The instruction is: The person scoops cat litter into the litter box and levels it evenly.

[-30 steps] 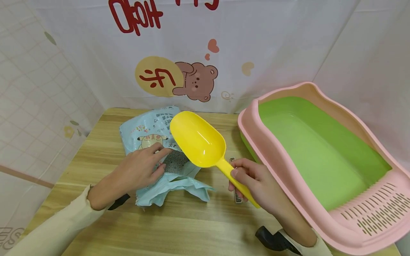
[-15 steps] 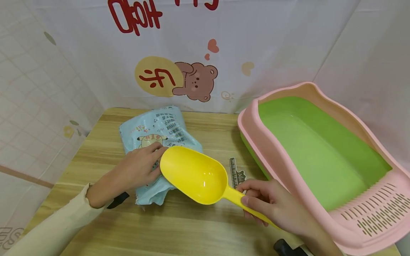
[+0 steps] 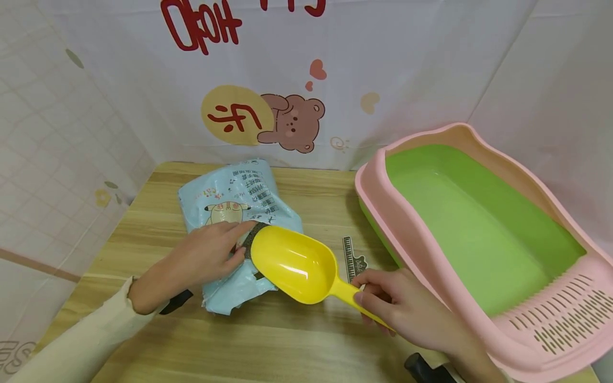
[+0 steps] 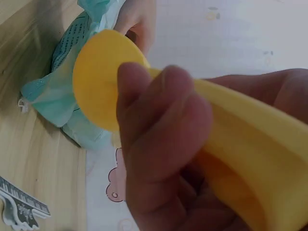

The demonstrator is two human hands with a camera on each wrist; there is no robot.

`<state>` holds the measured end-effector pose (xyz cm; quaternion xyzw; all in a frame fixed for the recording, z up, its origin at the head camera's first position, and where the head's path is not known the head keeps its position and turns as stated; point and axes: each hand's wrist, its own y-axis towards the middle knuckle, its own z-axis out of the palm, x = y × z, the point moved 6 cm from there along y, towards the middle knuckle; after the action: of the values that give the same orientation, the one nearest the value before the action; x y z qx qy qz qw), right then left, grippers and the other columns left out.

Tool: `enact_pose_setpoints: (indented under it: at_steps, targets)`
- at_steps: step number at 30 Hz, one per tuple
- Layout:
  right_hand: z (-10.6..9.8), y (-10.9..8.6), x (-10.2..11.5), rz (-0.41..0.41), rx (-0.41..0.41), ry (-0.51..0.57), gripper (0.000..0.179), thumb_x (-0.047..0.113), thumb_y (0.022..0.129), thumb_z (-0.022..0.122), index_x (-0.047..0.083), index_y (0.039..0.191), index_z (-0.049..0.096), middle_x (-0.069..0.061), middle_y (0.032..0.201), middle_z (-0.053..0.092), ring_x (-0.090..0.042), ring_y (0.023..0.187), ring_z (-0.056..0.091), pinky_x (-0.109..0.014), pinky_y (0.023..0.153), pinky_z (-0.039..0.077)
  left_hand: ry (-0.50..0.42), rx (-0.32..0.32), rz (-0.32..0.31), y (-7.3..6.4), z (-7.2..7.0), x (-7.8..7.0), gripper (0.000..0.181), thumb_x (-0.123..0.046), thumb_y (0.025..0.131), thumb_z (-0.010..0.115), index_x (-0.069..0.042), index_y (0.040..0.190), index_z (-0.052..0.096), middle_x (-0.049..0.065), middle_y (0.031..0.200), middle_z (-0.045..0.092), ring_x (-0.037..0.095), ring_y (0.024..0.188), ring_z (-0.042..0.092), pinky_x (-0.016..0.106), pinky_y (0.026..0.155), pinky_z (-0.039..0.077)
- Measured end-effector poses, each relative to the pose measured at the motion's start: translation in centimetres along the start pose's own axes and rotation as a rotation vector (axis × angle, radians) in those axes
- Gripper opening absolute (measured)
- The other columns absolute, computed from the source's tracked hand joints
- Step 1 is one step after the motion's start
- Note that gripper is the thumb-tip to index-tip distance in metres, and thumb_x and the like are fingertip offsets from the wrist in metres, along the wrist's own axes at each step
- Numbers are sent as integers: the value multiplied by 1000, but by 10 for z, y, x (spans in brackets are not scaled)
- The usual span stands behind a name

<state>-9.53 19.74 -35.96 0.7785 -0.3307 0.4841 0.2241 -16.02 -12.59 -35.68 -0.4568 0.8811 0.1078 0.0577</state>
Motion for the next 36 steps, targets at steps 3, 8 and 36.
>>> enact_pose_setpoints:
  at_steps: [3,8,36]
  targets:
    - [2,3,3,58,-36,-34,18,5,113,58,15,123,69,8,80,69,-12,56,61,-30,47,50,-30,53,3,1,3,-3,52,-6,95,67,0,146,62,11,93,75,21,69,66,38,57,55]
    - [5,11,13,120,-98,-155,17,15,112,65,16,129,70,13,77,66,-8,55,60,-30,50,51,-44,123,15,4,8,-6,54,-5,96,65,4,149,56,8,86,71,16,60,56,36,56,53]
    - [4,43,51,-27,-98,-696,17,10,100,77,18,114,82,19,87,70,3,67,53,-28,65,51,-135,160,96,9,8,-20,55,-6,98,65,14,148,54,-8,62,46,9,53,45,28,54,46]
